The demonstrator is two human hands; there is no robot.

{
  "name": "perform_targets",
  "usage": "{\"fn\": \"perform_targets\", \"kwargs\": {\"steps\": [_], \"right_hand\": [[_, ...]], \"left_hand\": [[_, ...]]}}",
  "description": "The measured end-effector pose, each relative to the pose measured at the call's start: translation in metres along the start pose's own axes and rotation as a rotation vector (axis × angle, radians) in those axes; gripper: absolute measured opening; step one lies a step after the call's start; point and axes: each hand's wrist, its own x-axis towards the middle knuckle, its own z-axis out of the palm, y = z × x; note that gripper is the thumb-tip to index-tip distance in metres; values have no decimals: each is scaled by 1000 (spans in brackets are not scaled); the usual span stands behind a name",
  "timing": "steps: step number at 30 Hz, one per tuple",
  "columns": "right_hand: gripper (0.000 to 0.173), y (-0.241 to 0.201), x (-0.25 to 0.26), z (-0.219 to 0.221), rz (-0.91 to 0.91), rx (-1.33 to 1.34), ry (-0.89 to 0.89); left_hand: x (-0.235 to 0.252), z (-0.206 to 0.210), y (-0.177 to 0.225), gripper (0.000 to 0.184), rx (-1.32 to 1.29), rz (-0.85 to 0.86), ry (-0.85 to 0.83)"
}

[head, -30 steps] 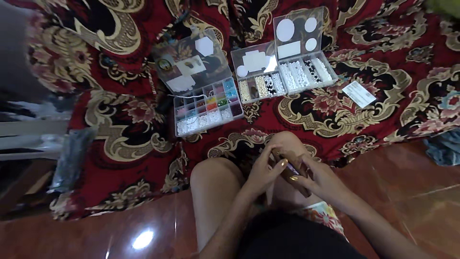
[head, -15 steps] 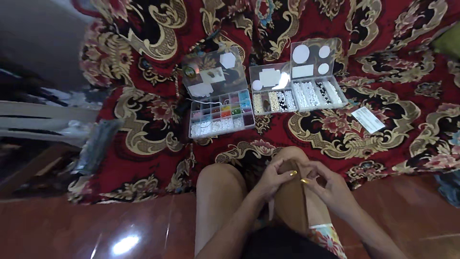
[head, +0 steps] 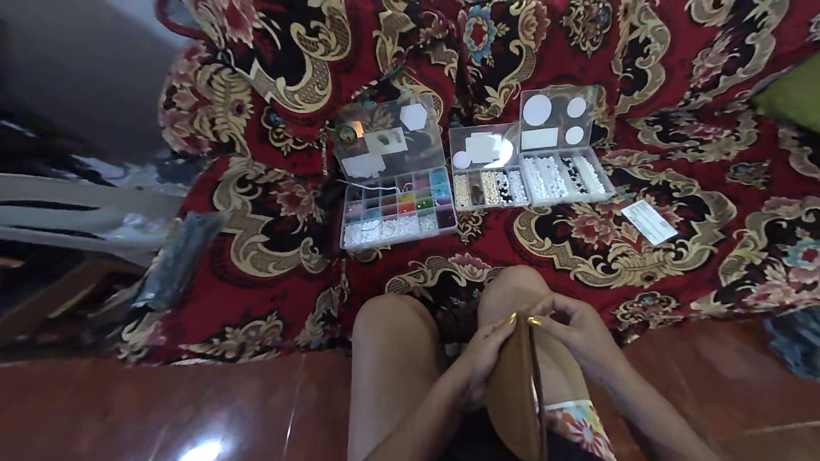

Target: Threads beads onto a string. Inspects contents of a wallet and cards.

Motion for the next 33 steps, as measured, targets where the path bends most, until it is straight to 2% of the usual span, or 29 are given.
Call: {"fn": "perform_targets", "kwargs": {"steps": [4, 6, 10, 14, 18, 20, 23, 26, 29, 31, 33], "right_hand": [[10, 3, -14, 9, -263, -293, 185], [12, 2, -23, 13, -341, -356, 230], [11, -10, -52, 13, -298, -193, 202], [5, -26, -88, 3, -236, -16, 40], [7, -18, -109, 0, -242, 28, -77], [17, -12, -114, 2, -231, -19, -44], [50, -10, -117, 7, -125, -241, -102], [38, 2, -116, 15, -77, -291, -112], [25, 12, -113, 24, -74, -98, -14], [18, 13, -111, 35, -34, 74, 61], [21, 16, -108, 45, -52, 117, 102]], "left_hand": [[-4, 8, -4, 35, -152, 21, 45], [-5, 12, -4, 35, -173, 30, 86], [-8, 16, -3, 41, -218, 55, 196], [-9, 3, -9, 41, -202, 209, 288], [-28, 5, -13, 40, -107, 305, 321], [-36, 14, -17, 38, -107, 315, 343], [-44, 18, -25, 39, -105, 306, 356], [-52, 17, -29, 38, -132, 292, 382], [-58, 14, -33, 42, -232, 281, 312], [-65, 11, -38, 54, -229, 207, 181], [-72, 11, -44, 57, -192, 147, 74]]}}
